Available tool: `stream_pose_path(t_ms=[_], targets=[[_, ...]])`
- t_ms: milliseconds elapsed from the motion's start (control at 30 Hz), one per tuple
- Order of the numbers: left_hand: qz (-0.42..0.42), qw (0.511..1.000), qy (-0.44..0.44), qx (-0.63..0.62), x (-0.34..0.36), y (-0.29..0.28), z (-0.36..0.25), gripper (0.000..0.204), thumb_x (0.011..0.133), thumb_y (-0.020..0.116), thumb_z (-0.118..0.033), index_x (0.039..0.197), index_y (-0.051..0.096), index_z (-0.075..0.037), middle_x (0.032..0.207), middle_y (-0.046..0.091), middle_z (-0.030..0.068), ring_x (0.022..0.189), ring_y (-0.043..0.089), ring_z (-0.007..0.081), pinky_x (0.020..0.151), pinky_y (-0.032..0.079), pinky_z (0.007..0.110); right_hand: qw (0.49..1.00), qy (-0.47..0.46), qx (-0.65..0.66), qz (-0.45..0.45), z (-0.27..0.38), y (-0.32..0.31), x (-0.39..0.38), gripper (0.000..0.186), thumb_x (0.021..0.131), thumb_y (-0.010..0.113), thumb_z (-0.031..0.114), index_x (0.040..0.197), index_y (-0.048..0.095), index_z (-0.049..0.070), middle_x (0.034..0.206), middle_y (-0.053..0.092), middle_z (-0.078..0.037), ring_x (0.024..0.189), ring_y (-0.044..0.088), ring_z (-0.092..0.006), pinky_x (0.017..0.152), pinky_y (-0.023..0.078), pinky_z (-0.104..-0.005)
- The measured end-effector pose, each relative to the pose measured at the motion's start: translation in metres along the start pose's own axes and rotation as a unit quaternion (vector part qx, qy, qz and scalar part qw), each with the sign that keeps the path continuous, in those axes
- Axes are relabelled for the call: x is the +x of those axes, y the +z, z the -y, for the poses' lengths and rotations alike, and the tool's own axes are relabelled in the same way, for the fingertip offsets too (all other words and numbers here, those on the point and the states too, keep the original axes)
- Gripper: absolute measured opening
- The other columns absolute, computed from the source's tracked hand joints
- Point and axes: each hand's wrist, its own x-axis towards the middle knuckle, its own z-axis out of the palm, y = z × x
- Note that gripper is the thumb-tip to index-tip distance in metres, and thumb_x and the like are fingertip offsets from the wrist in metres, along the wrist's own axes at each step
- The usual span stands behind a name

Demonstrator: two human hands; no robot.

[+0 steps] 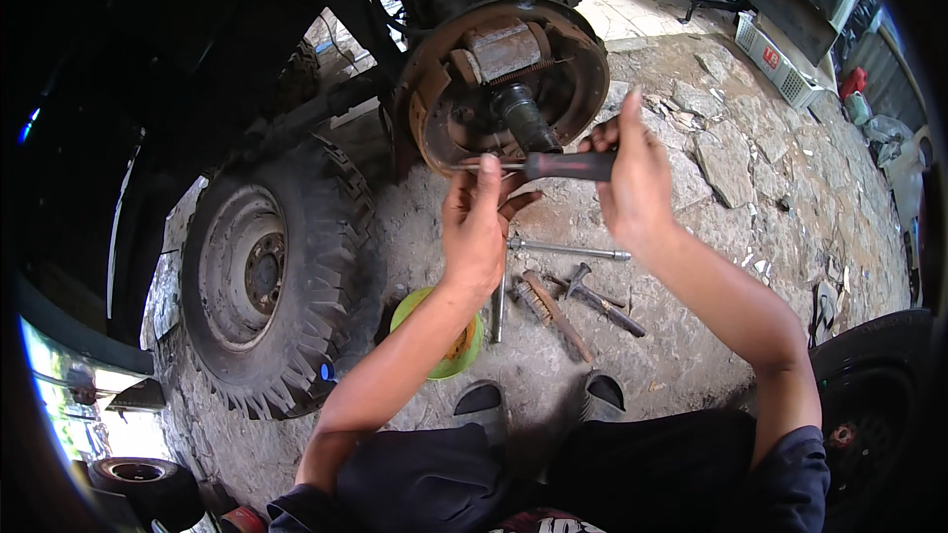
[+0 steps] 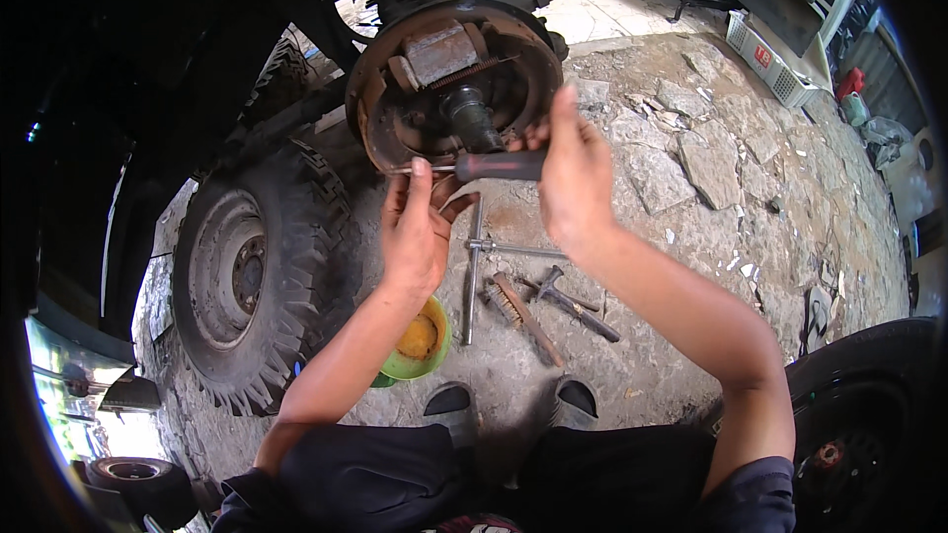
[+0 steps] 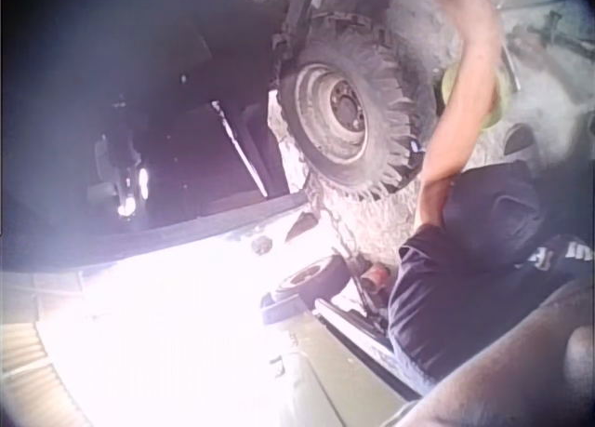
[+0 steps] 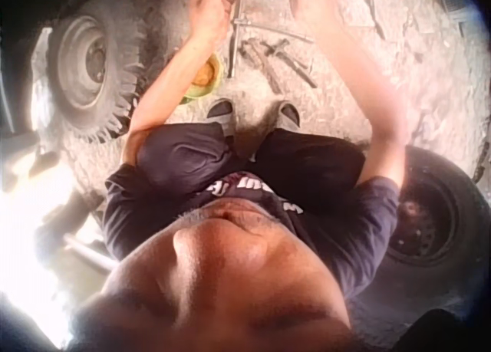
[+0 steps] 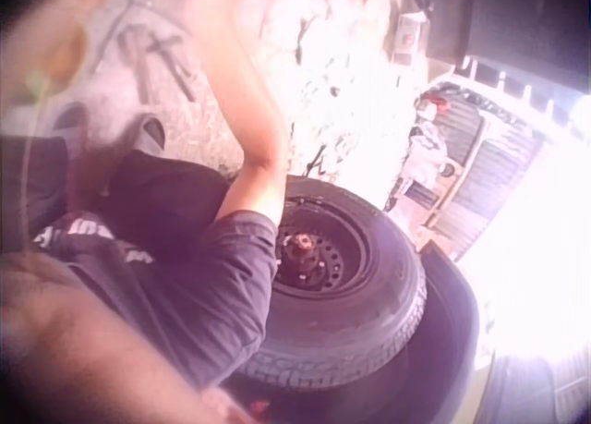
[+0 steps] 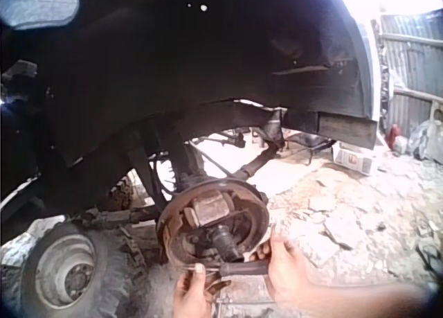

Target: The person uses a screwdriver and a hammer to manipulate a spring and other components on a vehicle brake assembly.

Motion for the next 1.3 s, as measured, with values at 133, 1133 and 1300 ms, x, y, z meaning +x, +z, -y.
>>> stream_pose_path(t_ms=[133,1133,1300], targets=[[-0.033,0.997,-0.041,0.065,0.010,-0.011,-0.010,0.023,0.099,0.062,-0.030,0.096,0.057,-0.008,0.093,0.068,0.0054,0.081,0.068,0.0136,0.065,0.057,0.029,0.947,-0.018,-0.275,0.164,-0.004,0.000,-0.041,0.039,0.101,0.057,0.037,0.103,0.056,-0.002,0.084,0.060,-0.008,0.079,0.058,-0.0135,0.073,0.049,-0.0303],[-0.017,0.918,0.207,0.338,0.035,-0.042,-0.048,0.016,0.100,0.059,-0.013,0.106,0.060,0.001,0.084,0.070,0.0081,0.071,0.062,0.0090,0.064,0.049,0.024,0.940,0.083,-0.234,0.234,-0.063,0.018,-0.040,0.039,0.106,0.046,0.036,0.116,0.050,-0.001,0.081,0.058,-0.006,0.059,0.056,-0.0117,0.046,0.047,-0.0287],[-0.031,0.869,0.340,0.358,0.048,-0.049,-0.052,0.014,0.099,0.059,-0.010,0.108,0.057,0.000,0.096,0.066,0.0052,0.080,0.060,0.0076,0.073,0.046,0.020,0.954,0.109,-0.168,0.224,-0.079,0.024,-0.040,0.037,0.107,0.042,0.036,0.116,0.049,0.000,0.085,0.058,-0.007,0.064,0.056,-0.0122,0.055,0.048,-0.0286]])
